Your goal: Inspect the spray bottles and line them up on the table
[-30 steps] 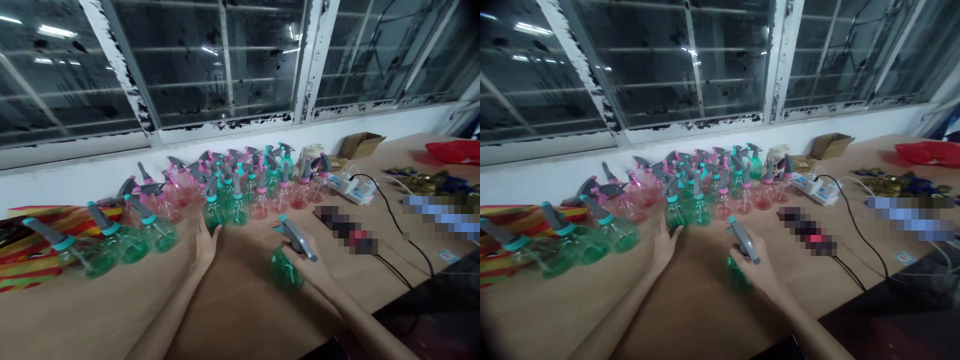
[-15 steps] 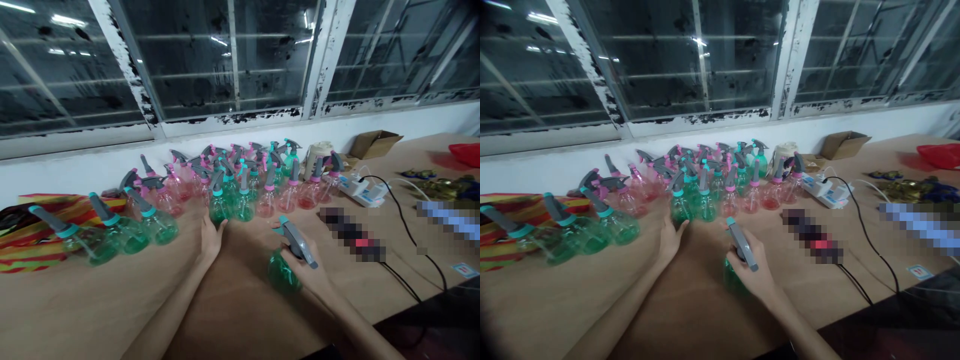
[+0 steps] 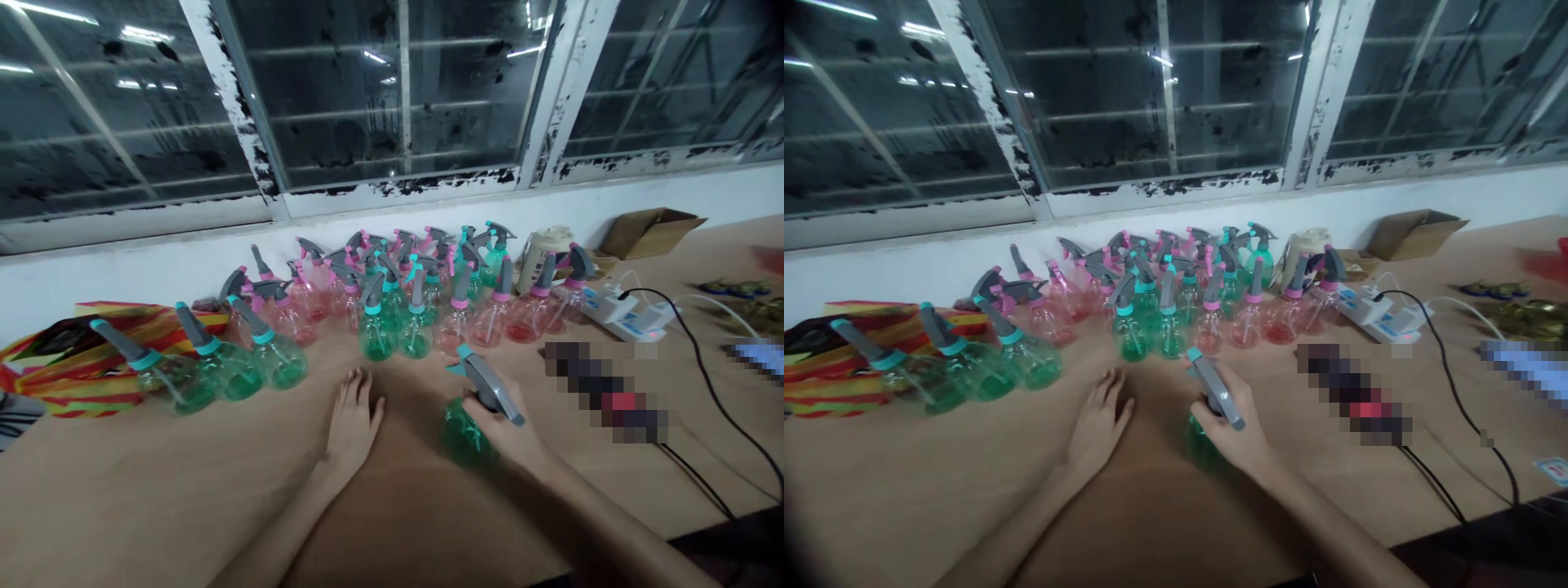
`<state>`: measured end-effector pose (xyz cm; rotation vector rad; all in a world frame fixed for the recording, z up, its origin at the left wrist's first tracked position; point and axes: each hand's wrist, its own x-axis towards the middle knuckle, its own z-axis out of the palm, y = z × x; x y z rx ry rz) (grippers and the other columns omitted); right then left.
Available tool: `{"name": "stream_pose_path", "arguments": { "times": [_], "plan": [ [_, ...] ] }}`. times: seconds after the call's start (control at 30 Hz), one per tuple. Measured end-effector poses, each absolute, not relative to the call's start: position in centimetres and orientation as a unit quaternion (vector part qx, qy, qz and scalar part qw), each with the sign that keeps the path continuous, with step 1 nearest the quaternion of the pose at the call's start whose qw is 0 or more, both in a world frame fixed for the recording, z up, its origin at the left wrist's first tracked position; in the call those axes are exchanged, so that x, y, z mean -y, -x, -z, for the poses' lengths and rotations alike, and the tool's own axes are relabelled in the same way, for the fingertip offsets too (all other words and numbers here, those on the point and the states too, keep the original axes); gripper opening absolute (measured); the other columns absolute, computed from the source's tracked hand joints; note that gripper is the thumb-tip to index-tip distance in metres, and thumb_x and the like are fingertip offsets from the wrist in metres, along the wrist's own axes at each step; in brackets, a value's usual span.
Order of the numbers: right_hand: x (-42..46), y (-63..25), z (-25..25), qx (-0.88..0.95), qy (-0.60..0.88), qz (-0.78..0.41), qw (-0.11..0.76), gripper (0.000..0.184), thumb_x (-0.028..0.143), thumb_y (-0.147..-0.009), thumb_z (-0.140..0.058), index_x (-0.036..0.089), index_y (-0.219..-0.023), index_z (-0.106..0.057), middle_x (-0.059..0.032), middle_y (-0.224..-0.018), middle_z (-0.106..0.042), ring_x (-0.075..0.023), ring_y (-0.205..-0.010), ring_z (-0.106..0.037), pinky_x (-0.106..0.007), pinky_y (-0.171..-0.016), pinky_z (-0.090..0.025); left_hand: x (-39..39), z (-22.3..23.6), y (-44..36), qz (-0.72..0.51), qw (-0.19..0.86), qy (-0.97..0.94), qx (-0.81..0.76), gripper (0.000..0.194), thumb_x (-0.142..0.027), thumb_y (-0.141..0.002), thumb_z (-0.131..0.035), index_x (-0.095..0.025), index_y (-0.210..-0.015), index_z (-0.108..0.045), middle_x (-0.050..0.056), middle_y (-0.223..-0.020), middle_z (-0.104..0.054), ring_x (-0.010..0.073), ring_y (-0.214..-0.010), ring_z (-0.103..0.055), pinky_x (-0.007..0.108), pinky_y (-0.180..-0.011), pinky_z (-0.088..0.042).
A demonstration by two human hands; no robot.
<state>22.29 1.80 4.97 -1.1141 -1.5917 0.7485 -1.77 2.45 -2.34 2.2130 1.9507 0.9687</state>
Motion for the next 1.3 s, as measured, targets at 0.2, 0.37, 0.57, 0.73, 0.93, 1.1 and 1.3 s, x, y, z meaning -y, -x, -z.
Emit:
{"name": "stream_pose_path", "arguments": {
  "times": [0.2, 0.37, 0.57, 0.73, 0.93, 1.1, 1.3],
  "plan": [
    [-4.3, -19.7, -5.9, 0.702, 0.421, -0.321, 0.477, 0.038, 0.012, -0.068, -0.051, 0.021, -0.103, -0.063, 0.0063, -0.056, -0.047, -0.0105, -0.046, -0.043, -0.023, -0.047, -0.038, -0.9, 2.9, 1.4, -0.175, -0.121, -0.775, -0.595, 0.042, -0.027, -0.092, -0.038, -0.004, -0.126, -0.049, 0.021, -0.136, -0.045, 0.0327, -0.130, -0.035, 0.049, -0.105, -0.031],
    [-5.5, -17.9, -6.3, 0.739, 0.343, -0.311, 0.490, 0.019, 0.026, -0.079, -0.059, 0.023, -0.097, -0.061, -0.0004, -0.077, -0.061, -0.0142, -0.061, -0.056, -0.028, -0.060, -0.045, -1.0, 3.2, 1.5, -0.165, -0.150, -0.773, -0.593, 0.042, -0.028, -0.093, -0.037, -0.004, -0.126, -0.049, 0.021, -0.135, -0.046, 0.0318, -0.130, -0.036, 0.049, -0.104, -0.033],
    [-5.7, -17.1, -6.3, 0.734, 0.339, -0.340, 0.481, 0.017, 0.032, -0.084, -0.058, 0.022, -0.072, -0.050, 0.0038, -0.062, -0.049, -0.0126, -0.054, -0.049, -0.027, -0.052, -0.040, -0.8, 3.2, 1.4, -0.152, -0.139, -0.772, -0.601, 0.044, -0.027, -0.091, -0.041, -0.004, -0.129, -0.046, 0.021, -0.138, -0.043, 0.0330, -0.131, -0.035, 0.050, -0.104, -0.033],
    [-5.9, -17.1, -6.3, 0.739, 0.301, -0.373, 0.473, 0.005, 0.027, -0.084, -0.057, 0.022, -0.086, -0.059, -0.0003, -0.079, -0.060, -0.0163, -0.074, -0.059, -0.030, -0.068, -0.046, -0.6, 2.8, 1.3, -0.145, -0.131, -0.773, -0.603, 0.045, -0.027, -0.091, -0.041, -0.005, -0.131, -0.044, 0.020, -0.139, -0.041, 0.0321, -0.132, -0.033, 0.050, -0.104, -0.033],
    [-6.3, -16.9, -6.1, 0.729, 0.284, -0.409, 0.469, 0.024, 0.013, -0.081, -0.053, 0.024, -0.101, -0.060, -0.0022, -0.089, -0.062, -0.0172, -0.078, -0.061, -0.031, -0.074, -0.049, -0.7, 2.6, 1.8, -0.140, -0.123, -0.777, -0.601, 0.044, -0.029, -0.092, -0.041, -0.008, -0.130, -0.045, 0.018, -0.139, -0.043, 0.0306, -0.132, -0.034, 0.049, -0.104, -0.035],
    [-6.2, -16.9, -5.7, 0.732, 0.299, -0.399, 0.465, 0.017, 0.012, -0.079, -0.053, 0.023, -0.090, -0.060, 0.0002, -0.076, -0.060, -0.0143, -0.062, -0.057, -0.029, -0.064, -0.050, -0.8, 2.3, 2.1, -0.141, -0.121, -0.784, -0.592, 0.044, -0.031, -0.093, -0.039, -0.010, -0.131, -0.044, 0.016, -0.140, -0.041, 0.0296, -0.133, -0.032, 0.049, -0.104, -0.035],
    [-6.4, -17.0, -6.4, 0.743, 0.286, -0.370, 0.480, 0.026, 0.010, -0.076, -0.053, 0.022, -0.098, -0.060, -0.0032, -0.091, -0.065, -0.0161, -0.076, -0.062, -0.029, -0.070, -0.051, -0.8, 2.0, 2.1, -0.134, -0.104, -0.791, -0.588, 0.043, -0.031, -0.094, -0.038, -0.010, -0.132, -0.044, 0.016, -0.141, -0.040, 0.0300, -0.134, -0.029, 0.050, -0.104, -0.033]
  ]
}}
